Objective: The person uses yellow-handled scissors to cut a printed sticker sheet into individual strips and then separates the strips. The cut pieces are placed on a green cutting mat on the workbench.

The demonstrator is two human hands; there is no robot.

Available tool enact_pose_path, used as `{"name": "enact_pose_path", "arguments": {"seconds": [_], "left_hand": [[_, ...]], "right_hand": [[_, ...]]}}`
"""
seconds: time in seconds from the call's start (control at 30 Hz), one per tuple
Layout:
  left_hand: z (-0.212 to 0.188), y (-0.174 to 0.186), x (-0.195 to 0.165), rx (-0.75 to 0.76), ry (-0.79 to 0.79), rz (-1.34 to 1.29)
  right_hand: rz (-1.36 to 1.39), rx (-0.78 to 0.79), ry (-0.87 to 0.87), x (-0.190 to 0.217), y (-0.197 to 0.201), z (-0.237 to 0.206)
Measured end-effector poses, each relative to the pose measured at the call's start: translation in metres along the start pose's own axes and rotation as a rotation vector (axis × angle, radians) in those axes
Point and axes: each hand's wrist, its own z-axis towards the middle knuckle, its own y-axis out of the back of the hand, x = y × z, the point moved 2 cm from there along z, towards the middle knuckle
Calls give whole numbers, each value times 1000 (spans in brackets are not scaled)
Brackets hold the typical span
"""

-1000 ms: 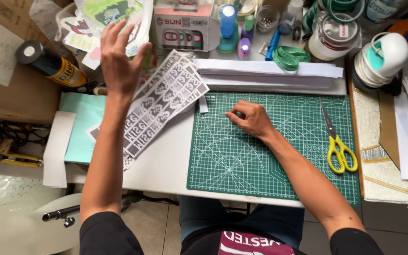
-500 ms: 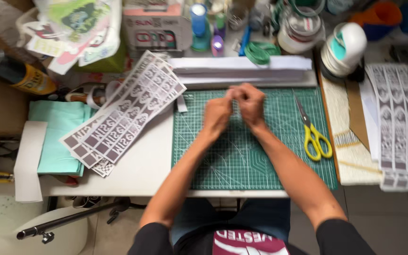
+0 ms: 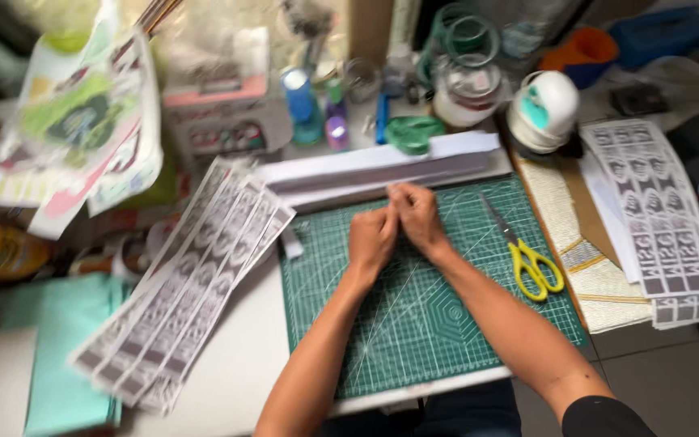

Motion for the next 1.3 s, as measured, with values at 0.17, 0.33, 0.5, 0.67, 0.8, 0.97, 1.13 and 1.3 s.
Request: {"name": "enact_pose_path", "arguments": {"seconds": [0.17, 0.33, 0.5, 0.67, 0.8, 0.97, 1.13, 1.3], "left_hand": [[-1, 3, 2, -16, 10, 8], [-6, -2, 2, -15, 4, 20], [-14, -5, -3, -20, 41, -20], [-18, -11, -8, -1, 11, -3], [-18, -17, -12, 17, 25, -26], [-18, -22, -18, 37, 34, 33], [-18, -27, -17, 35, 52, 4], [-18, -31, -7, 21, 9, -44]], "right_hand": [[-47, 14, -50, 3, -4, 0], [-49, -1, -11, 9, 1, -5], [-34, -2, 8, 11, 8, -11], [-26, -32, 90, 9, 17, -16], [10, -24, 24, 5, 22, -16], [3, -5, 34, 2, 28, -16], [20, -10, 29, -5, 30, -16], [-4, -57, 76, -9, 31, -16]]}}
